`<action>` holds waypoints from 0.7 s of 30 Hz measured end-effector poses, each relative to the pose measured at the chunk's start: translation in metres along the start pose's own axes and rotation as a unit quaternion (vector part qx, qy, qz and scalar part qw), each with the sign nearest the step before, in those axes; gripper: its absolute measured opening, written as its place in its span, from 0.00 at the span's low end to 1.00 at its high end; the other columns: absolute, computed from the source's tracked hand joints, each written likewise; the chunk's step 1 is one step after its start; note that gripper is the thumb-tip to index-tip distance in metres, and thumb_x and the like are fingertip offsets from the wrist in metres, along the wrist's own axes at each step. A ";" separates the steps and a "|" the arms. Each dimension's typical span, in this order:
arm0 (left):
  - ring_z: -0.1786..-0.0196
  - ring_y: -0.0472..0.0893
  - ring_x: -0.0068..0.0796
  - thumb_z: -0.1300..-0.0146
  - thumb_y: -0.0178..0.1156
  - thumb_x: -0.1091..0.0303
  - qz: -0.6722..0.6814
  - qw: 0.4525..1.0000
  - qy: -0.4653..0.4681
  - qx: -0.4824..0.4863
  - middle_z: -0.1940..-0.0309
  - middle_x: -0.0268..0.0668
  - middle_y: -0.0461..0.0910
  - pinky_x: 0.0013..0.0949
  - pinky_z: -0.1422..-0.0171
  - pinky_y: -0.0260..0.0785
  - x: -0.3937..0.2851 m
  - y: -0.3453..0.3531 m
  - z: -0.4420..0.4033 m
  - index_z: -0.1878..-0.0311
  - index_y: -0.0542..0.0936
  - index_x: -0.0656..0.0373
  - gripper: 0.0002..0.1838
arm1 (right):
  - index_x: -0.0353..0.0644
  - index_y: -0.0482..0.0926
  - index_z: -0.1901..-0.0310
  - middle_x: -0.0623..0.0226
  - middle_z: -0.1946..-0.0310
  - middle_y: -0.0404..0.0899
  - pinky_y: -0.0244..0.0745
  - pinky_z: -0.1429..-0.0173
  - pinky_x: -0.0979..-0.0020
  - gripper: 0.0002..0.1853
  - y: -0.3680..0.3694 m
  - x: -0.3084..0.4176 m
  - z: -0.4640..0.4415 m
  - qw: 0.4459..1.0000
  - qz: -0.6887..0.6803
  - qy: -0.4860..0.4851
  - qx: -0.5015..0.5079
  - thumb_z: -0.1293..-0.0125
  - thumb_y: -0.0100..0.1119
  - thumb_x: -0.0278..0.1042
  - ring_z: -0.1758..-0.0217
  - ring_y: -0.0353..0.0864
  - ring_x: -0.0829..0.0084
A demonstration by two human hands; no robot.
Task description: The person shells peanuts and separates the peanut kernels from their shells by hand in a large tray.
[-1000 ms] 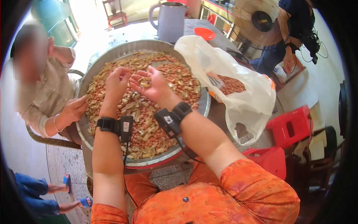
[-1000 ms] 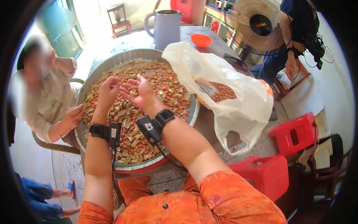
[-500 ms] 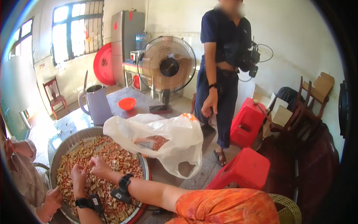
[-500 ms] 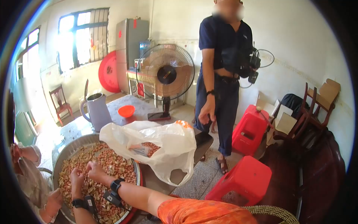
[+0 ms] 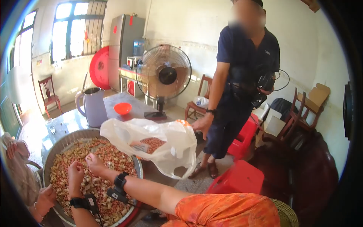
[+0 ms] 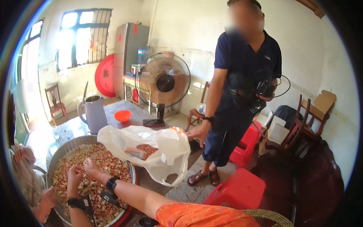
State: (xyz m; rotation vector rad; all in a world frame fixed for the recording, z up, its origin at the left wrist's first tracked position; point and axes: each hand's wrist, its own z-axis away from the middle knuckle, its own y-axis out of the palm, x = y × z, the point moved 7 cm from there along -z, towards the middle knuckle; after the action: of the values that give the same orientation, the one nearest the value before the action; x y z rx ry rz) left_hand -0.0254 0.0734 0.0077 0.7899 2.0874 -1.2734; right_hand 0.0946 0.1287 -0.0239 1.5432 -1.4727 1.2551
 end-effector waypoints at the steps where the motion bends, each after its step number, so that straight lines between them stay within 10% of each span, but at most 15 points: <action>1: 0.81 0.70 0.27 0.55 0.57 0.78 -0.026 0.999 0.011 0.021 0.85 0.37 0.70 0.29 0.75 0.62 0.000 0.006 0.002 0.72 0.74 0.63 0.04 | 0.40 0.68 0.61 0.69 0.77 0.68 0.64 0.74 0.78 0.10 -0.003 -0.003 0.004 1.000 0.000 0.009 -0.002 0.37 0.44 0.37 0.79 0.69 0.81; 10: 0.72 0.78 0.34 0.60 0.62 0.68 -0.123 0.961 -0.031 0.246 0.77 0.44 0.77 0.34 0.66 0.70 -0.027 0.045 0.026 0.73 0.78 0.62 0.10 | 0.38 0.70 0.63 0.73 0.85 0.66 0.60 0.81 0.77 0.15 -0.029 0.009 0.040 0.989 -0.104 0.106 0.017 0.38 0.44 0.43 0.86 0.65 0.81; 14: 0.74 0.77 0.35 0.59 0.60 0.70 -0.124 0.967 -0.002 0.222 0.79 0.44 0.76 0.34 0.68 0.70 -0.021 0.037 0.022 0.76 0.78 0.63 0.06 | 0.36 0.71 0.65 0.58 0.75 0.72 0.65 0.63 0.67 0.18 -0.028 0.002 0.037 0.993 -0.063 0.097 -0.028 0.37 0.41 0.44 0.71 0.72 0.68; 21: 0.68 0.76 0.44 0.57 0.59 0.72 -0.102 0.993 -0.019 0.051 0.76 0.47 0.75 0.38 0.65 0.67 -0.014 0.008 0.010 0.75 0.74 0.63 0.06 | 0.43 0.66 0.57 0.71 0.74 0.69 0.65 0.80 0.79 0.09 -0.011 0.004 0.050 0.966 -0.168 0.186 0.066 0.36 0.43 0.34 0.77 0.67 0.82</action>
State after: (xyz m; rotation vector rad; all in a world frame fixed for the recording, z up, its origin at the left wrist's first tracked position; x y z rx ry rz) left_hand -0.0087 0.0644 0.0094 0.6019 2.1296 -1.5008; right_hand 0.1145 0.0830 -0.0352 1.4665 -0.8650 1.3645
